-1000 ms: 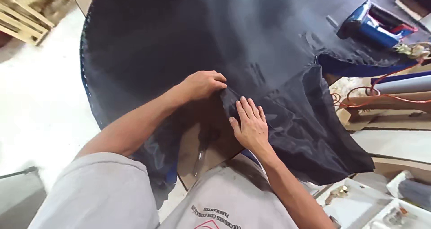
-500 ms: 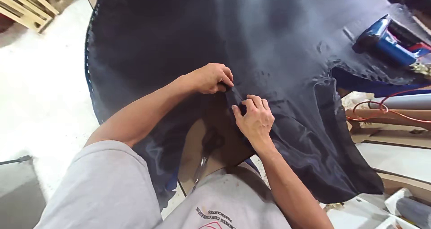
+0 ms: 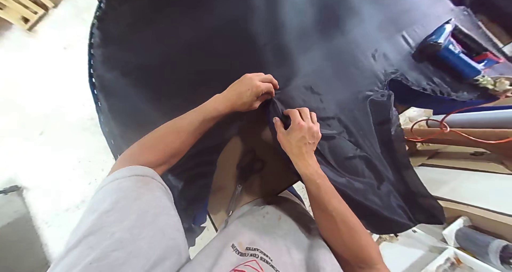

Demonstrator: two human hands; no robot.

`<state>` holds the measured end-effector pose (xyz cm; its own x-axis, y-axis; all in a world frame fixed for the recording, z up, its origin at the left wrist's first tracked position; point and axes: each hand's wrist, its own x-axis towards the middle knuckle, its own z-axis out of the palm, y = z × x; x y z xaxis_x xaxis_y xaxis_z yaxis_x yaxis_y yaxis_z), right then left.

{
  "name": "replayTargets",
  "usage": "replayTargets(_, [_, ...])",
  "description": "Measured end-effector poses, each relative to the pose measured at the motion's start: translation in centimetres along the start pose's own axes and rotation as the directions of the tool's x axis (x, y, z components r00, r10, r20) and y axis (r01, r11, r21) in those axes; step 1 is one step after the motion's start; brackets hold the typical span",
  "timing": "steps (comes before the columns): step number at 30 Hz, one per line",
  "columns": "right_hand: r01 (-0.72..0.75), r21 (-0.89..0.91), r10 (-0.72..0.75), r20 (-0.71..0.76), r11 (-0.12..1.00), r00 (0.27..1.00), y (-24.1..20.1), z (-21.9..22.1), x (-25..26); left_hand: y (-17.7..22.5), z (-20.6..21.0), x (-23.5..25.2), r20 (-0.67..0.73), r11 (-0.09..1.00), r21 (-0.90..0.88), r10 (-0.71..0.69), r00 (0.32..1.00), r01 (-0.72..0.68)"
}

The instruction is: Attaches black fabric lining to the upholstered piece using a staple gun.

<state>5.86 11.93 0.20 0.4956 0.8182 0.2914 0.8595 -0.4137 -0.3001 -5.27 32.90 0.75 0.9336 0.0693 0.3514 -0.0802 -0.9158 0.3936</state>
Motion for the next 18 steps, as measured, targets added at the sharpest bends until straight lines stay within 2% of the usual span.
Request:
replayTargets(7, [0.0, 0.049, 0.001, -0.018, 0.999, 1.0, -0.8, 0.7, 1.1, 0.6, 1.0, -0.8, -0.124, 1.0, -0.013, -0.027, 0.992, 0.026])
replayTargets(11, [0.036, 0.008, -0.035, -0.023, 0.999, 0.999, -0.6, 0.7, 1.6, 0.8, 0.8, -0.9, -0.084, 0.996, 0.087, 0.029, 0.996, -0.021])
replayTargets(18, [0.269, 0.011, -0.266, -0.101, 0.963, 0.959, 0.2, 0.3, 1.0, 1.4, 1.1, -0.8, -0.017, 0.954, 0.263, 0.153, 0.988, -0.143])
